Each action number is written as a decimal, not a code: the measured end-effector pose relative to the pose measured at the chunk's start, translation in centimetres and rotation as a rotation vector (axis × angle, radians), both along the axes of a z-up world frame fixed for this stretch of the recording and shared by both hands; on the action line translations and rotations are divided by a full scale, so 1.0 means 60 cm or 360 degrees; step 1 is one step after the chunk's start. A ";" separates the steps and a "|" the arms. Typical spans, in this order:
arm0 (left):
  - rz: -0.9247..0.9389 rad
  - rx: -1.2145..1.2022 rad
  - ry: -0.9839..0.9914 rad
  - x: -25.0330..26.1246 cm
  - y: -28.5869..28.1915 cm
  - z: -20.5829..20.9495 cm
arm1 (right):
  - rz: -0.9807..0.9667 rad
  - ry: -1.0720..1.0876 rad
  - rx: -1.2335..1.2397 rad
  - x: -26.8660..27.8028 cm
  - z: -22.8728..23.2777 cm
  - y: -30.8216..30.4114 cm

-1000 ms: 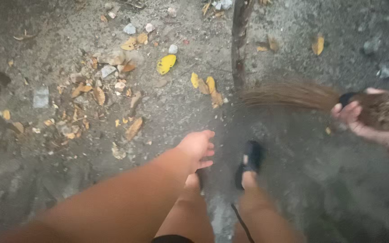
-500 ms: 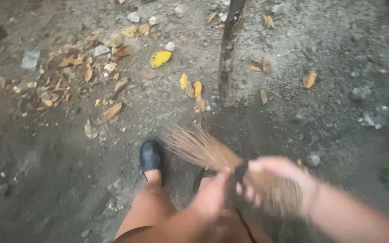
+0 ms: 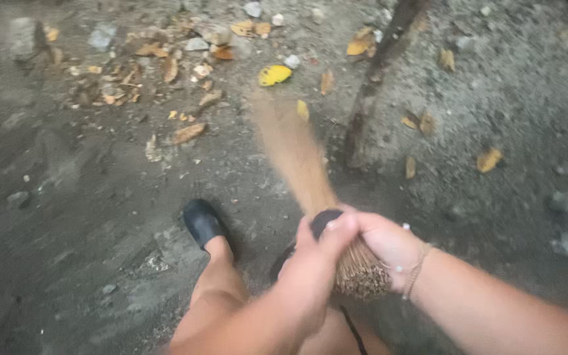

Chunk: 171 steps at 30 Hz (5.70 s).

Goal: The person sweeps dirt, debris, and fallen leaves along the ground using a handheld broom.

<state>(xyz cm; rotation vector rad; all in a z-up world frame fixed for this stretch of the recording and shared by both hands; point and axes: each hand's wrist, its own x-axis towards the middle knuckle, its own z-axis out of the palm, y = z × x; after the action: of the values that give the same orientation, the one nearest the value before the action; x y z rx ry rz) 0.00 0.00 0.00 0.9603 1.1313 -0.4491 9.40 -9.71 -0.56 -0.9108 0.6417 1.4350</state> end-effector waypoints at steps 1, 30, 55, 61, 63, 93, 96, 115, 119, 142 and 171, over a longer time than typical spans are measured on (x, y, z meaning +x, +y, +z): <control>0.0026 0.0009 0.0002 0.002 0.003 -0.004 | 0.0026 0.0002 0.0009 0.001 -0.008 0.004; 0.1142 -0.0144 0.0412 -0.117 0.310 0.013 | 0.1019 0.0644 0.0308 -0.116 -0.128 0.393; 0.1053 -0.0289 0.0369 -0.221 0.583 0.041 | 0.0862 0.0531 0.0309 -0.209 -0.073 0.649; 0.0594 -0.0836 -0.0343 -0.113 0.515 -0.173 | 0.0552 -0.0049 -0.0080 -0.098 -0.092 0.545; 0.0318 -0.0894 -0.0470 -0.049 0.504 -0.187 | 0.0394 -0.0182 -0.0109 -0.083 -0.089 0.538; -0.0029 -0.1125 -0.0517 0.237 0.641 -0.117 | 0.0126 0.0000 -0.0217 0.196 -0.017 0.621; -0.0089 -0.0918 -0.0404 0.189 0.662 -0.042 | 0.0119 -0.0205 -0.0239 0.159 0.036 0.628; 0.0266 -0.0422 -0.0241 0.303 0.680 -0.109 | 0.0511 -0.0205 0.0143 0.293 -0.109 0.683; 0.0335 -0.0154 -0.0604 0.234 0.677 -0.044 | 0.0404 -0.0196 -0.0247 0.230 -0.027 0.684; 0.0090 -0.0374 -0.0407 0.092 0.926 -0.097 | 0.0309 -0.0304 0.0073 0.078 -0.085 0.913; 0.0934 0.0010 -0.0141 0.036 0.791 0.030 | 0.1034 0.0311 0.0130 0.073 -0.076 0.874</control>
<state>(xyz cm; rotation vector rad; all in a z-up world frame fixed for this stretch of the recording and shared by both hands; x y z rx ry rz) 2.15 47.47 1.82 0.6043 1.2684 0.0719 13.77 42.70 -5.14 -0.9669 0.4373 2.1339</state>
